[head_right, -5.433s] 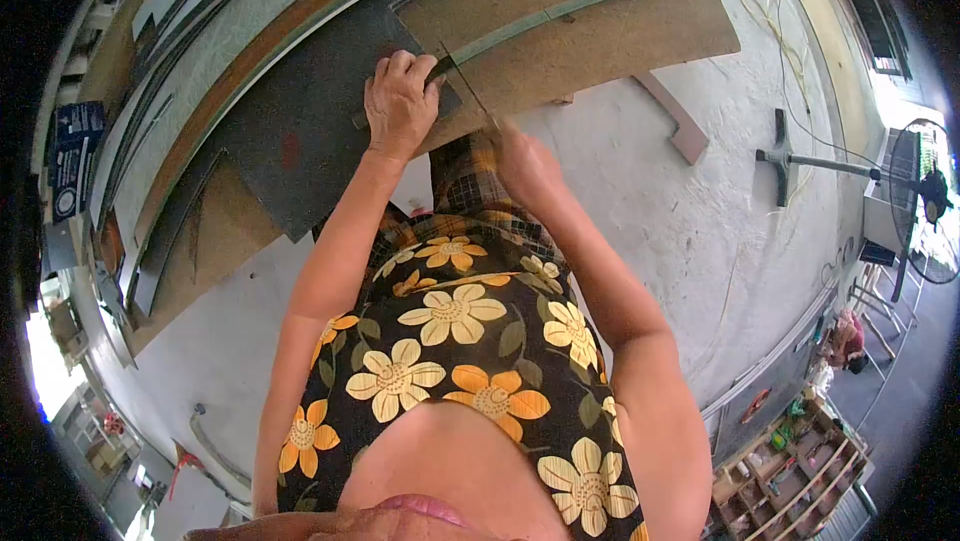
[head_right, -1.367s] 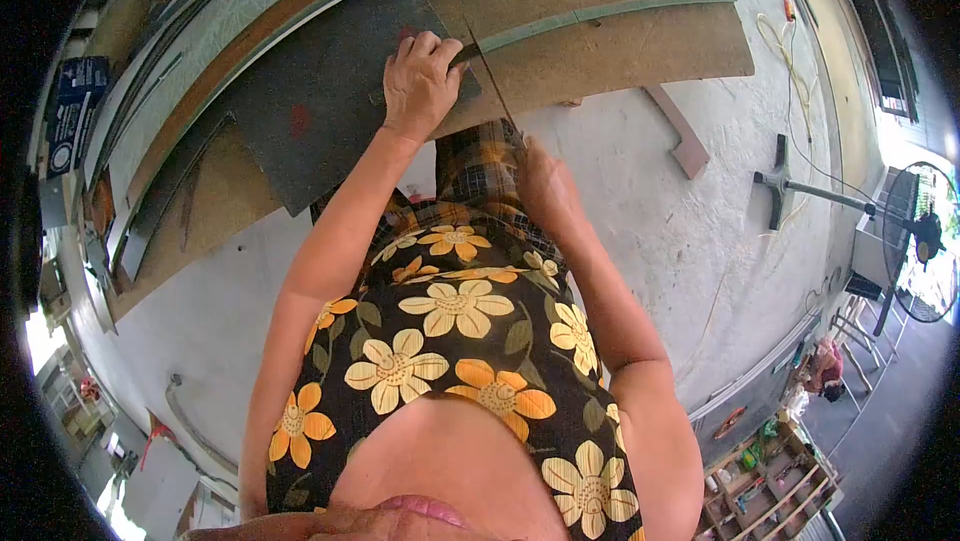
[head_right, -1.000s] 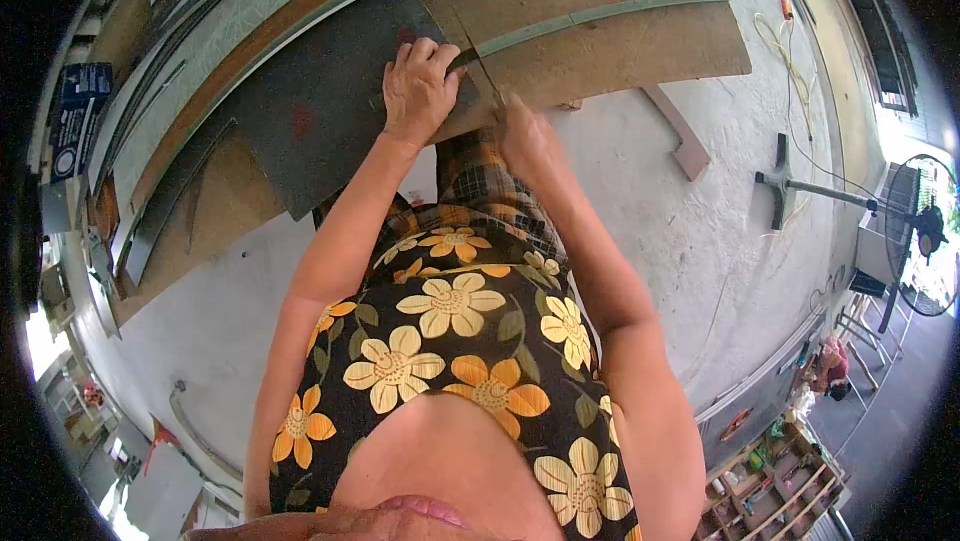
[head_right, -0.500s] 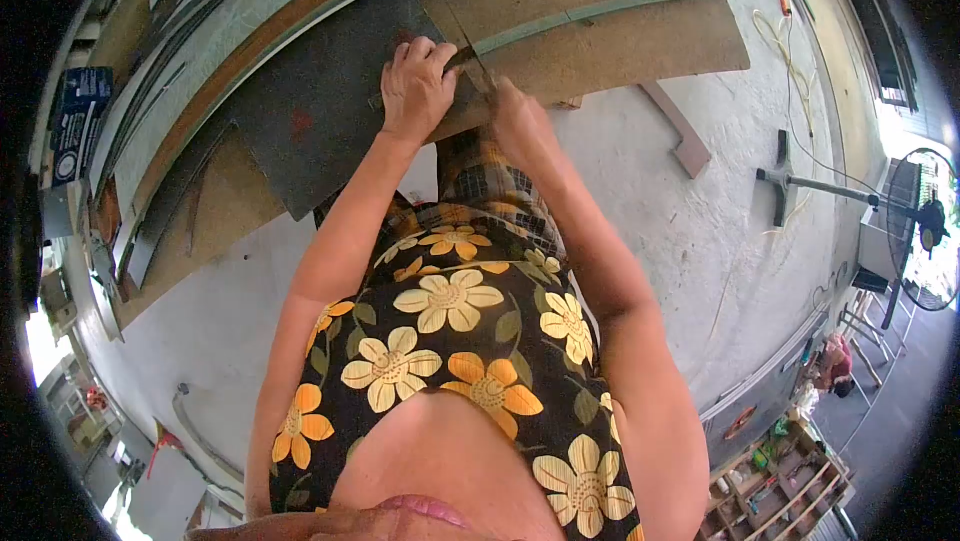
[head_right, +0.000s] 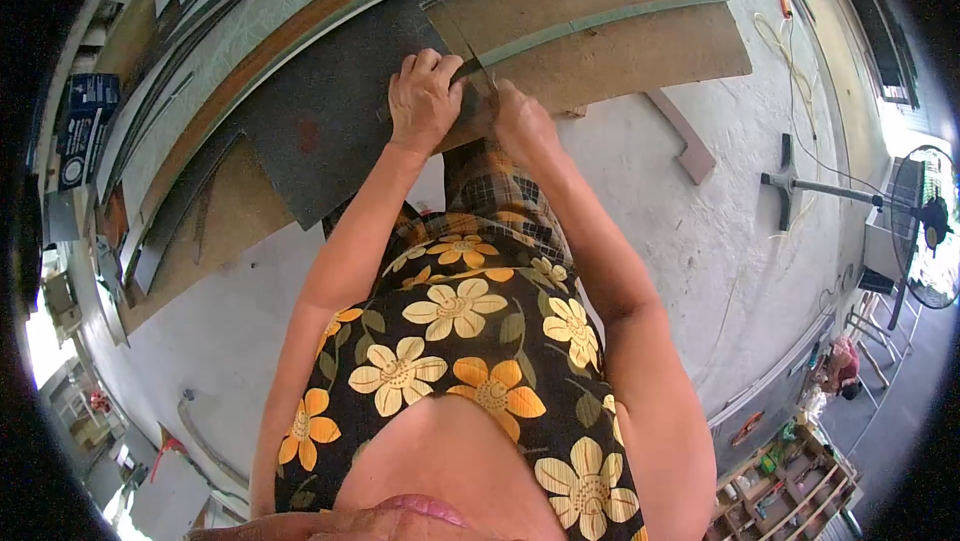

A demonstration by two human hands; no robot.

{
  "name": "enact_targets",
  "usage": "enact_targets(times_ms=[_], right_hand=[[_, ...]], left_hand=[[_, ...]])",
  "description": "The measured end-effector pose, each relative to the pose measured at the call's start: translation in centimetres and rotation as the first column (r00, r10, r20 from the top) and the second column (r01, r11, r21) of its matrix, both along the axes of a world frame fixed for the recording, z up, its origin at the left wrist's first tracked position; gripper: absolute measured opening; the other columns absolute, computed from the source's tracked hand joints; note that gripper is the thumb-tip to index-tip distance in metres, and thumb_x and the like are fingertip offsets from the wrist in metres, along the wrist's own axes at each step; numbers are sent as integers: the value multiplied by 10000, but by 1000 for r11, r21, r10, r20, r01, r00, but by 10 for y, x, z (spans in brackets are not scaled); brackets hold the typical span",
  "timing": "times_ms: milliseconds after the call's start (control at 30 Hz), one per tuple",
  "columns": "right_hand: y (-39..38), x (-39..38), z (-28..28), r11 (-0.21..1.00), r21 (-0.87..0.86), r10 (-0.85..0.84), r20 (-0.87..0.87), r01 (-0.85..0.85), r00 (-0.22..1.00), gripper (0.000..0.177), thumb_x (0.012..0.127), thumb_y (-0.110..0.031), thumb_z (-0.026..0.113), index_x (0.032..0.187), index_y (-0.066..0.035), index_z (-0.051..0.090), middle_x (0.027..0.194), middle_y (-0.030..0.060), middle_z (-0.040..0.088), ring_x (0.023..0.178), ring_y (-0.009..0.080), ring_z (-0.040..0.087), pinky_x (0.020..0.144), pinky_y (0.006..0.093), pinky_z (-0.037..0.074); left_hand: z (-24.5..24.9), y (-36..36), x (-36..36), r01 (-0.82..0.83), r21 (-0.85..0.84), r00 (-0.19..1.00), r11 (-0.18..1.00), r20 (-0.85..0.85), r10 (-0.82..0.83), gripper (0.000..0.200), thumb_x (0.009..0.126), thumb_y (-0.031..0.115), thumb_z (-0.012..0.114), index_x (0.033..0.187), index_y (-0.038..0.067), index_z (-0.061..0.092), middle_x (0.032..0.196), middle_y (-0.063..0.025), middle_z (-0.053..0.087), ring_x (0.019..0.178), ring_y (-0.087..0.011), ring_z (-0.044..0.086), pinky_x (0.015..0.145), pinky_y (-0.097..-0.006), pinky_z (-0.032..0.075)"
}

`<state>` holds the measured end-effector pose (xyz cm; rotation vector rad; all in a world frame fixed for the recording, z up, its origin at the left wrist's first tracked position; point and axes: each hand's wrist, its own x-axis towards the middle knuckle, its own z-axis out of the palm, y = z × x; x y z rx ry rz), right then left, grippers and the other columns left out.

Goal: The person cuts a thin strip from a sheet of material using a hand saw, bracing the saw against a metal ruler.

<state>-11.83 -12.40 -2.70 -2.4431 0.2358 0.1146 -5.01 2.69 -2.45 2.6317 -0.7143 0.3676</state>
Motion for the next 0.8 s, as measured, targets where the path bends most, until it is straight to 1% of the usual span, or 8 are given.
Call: enact_targets(times_ms=[100,200,300,433,533,600,700,800], right_hand=[[-7,-51,-2,998,51,-19,-82,24,996,227,901,-121,476,1090,-5,523,910,320,623,891,507,588,735,570,453],[-8,-78,3,996,36,-68,-230,79,971,255,947,-162,473,1096,27,556,961,319,622,989,480,573,773,522,465],[-4,-54,11,1000,15,-11,-145,13,989,222,897,-105,478,1090,-17,541,869,324,620,867,494,599,715,558,463],[5,4,-7,998,56,-38,32,37,999,175,889,-95,456,1019,-8,532,835,313,619,848,485,605,707,551,476],[4,-9,-9,997,57,-62,84,58,995,192,887,-96,453,1045,-14,526,822,315,616,837,494,601,699,556,478],[0,-42,-2,1000,11,-26,21,26,999,189,891,-104,458,1048,-18,517,828,314,619,833,496,602,698,559,479],[-3,-72,13,998,15,-63,-203,67,977,177,899,-114,457,1036,-19,515,834,310,624,834,492,606,697,560,475],[-3,-51,16,996,48,-61,-147,68,987,193,880,-92,466,1022,24,524,901,330,612,913,498,582,725,534,459]], left_hand=[[-2,-2,0,1,-32,1000,999,-2,-2,239,768,172,742,996,161,671,925,-32,570,930,-249,572,737,-427,491],[-1,-1,2,3,-39,1000,999,3,-3,228,764,171,737,983,159,676,921,-38,575,934,-256,573,739,-435,487],[0,1,-2,14,-23,1000,1000,-13,-15,249,771,167,739,1006,161,656,947,-33,569,955,-255,573,748,-428,492],[2,0,-1,16,-25,1000,1000,22,-15,212,785,181,719,983,150,650,917,-44,561,942,-270,569,749,-443,486],[-2,-1,-1,14,-6,1000,1000,12,-14,219,796,181,723,994,143,639,930,-47,551,941,-267,564,746,-445,483],[-2,0,0,12,-2,1000,1000,7,-12,222,799,180,729,997,140,637,933,-49,546,940,-267,561,747,-446,481],[-3,1,0,27,-4,1000,1000,-2,-27,235,797,176,742,1001,138,632,937,-51,545,940,-271,557,753,-445,479],[-2,0,0,26,-2,1000,1000,3,-26,247,790,172,740,1008,136,629,944,-48,550,941,-268,559,752,-439,482]])
